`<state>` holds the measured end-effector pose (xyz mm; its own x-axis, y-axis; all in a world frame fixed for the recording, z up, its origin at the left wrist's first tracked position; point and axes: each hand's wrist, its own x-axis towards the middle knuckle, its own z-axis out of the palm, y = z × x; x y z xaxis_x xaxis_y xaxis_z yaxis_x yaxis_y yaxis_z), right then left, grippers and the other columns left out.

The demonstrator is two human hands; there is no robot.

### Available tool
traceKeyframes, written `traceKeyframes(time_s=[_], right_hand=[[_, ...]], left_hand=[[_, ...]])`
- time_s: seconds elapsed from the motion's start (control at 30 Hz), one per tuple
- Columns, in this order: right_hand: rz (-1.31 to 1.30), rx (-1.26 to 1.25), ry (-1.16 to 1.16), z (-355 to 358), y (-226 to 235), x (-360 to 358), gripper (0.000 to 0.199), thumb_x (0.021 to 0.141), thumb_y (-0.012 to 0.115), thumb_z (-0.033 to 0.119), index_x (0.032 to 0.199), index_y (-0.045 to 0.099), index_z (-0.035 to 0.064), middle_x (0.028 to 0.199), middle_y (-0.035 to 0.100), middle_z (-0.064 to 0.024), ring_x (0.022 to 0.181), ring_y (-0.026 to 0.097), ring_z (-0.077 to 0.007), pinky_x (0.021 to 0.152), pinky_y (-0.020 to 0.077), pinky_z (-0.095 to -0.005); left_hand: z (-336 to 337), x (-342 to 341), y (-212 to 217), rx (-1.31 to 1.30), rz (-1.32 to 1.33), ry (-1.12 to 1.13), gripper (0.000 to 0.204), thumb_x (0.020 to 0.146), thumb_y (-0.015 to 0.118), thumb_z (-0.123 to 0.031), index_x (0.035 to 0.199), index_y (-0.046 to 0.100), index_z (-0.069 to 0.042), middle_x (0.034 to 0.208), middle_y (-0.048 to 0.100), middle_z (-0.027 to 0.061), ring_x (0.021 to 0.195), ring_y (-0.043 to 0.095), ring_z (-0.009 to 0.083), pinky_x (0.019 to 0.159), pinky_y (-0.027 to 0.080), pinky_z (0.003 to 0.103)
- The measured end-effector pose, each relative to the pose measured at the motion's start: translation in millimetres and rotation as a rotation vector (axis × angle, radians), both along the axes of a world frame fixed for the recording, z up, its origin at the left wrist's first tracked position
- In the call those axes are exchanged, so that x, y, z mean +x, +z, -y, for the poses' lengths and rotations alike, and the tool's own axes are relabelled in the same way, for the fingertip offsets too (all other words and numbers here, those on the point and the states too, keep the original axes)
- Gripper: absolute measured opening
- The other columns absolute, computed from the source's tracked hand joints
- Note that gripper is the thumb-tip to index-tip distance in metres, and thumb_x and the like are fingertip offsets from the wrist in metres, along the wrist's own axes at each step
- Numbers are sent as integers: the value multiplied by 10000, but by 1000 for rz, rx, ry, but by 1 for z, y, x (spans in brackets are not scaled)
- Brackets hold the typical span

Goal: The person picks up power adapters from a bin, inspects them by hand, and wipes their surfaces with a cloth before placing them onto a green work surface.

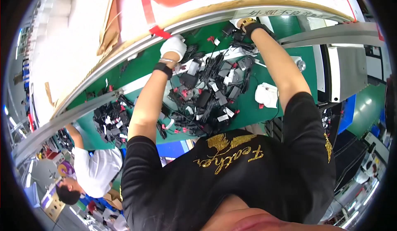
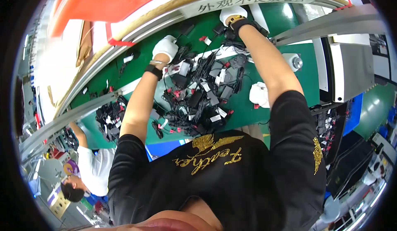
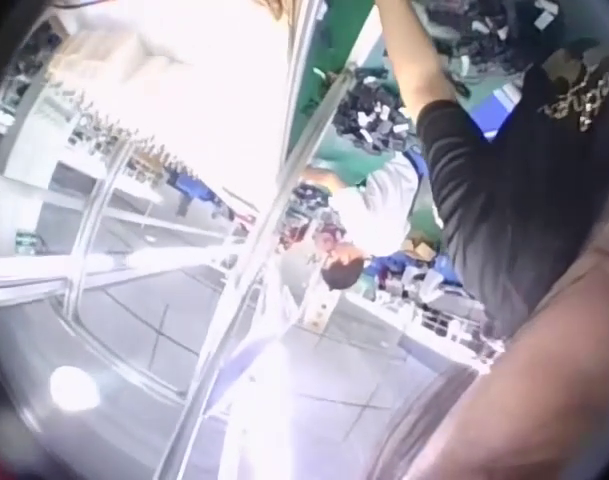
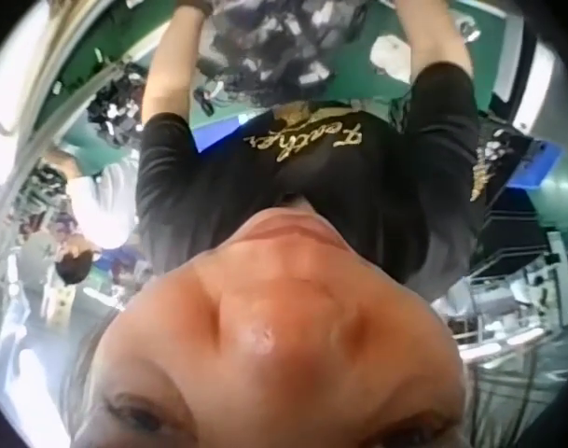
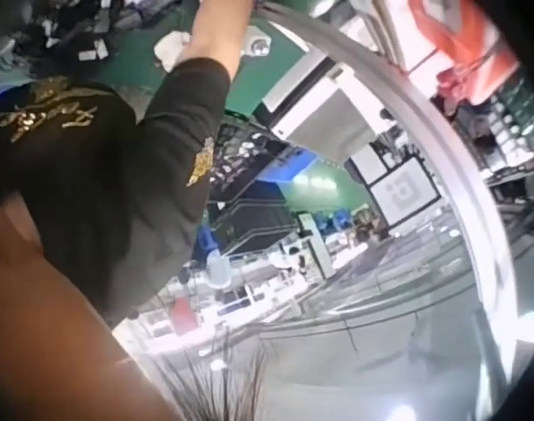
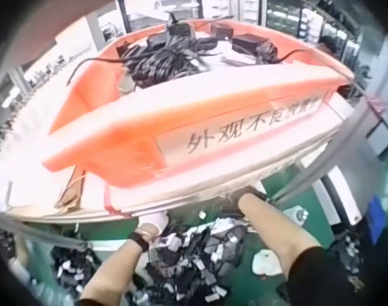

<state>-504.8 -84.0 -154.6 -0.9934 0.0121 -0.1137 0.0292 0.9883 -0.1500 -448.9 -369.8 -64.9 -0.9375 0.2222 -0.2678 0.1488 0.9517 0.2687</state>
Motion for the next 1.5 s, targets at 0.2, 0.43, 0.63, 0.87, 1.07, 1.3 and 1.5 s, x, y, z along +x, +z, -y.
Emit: traceKeyframes(time_s=[0.2,0.43,0.63,0.87,1.07,1.3,1.5], right_hand=[[310,-195,264,49,132,117,272,740,570,302,819,670,62,820,641,-185,813,618,-348,733,491,-425],[110,-278,99,68,142,86,528,762,590,499,952,634,8,846,655,-192,830,638,-339,722,507,-424],[93,-87,-9,125,87,72,554,758,628,274,1180,476,-51,947,640,-223,868,643,-328,718,534,-392],[308,-1960,-364,80,155,168,332,929,468,324,1042,504,14,610,513,-66,475,473,-138,415,402,-257],[581,-2244,-525,73,252,243,520,949,411,409,1139,497,-68,762,633,-119,399,495,-113,315,377,-197],[98,-1867,-187,78,264,289,752,777,569,-24,1422,184,13,978,587,-122,433,499,-91,358,411,-196],[-136,-1391,-91,67,261,310,672,767,621,-44,1373,334,6,1004,611,-94,658,589,-78,554,484,-183]], left_hand=[[56,50,31,-141,267,-42,275,794,597,-309,920,673,-78,893,652,198,868,623,368,790,488,418],[15,38,42,62,-72,52,521,770,649,-386,1203,543,-116,1151,566,180,1063,554,344,870,471,416],[-9,30,13,541,53,227,581,811,654,-370,1261,486,-44,1063,624,154,873,625,261,739,503,350],[12,108,121,2155,793,227,555,970,354,-436,1319,373,-5,1099,550,189,839,602,236,672,566,302],[-26,173,141,2301,813,328,525,981,337,-411,1338,362,-26,1136,541,191,940,578,264,674,537,305],[-55,212,144,2078,624,411,439,961,450,-312,1323,400,-69,1148,543,153,953,579,245,693,510,275],[-72,233,150,2196,725,433,310,939,478,-296,1129,509,-53,897,594,97,620,558,130,443,395,185]])
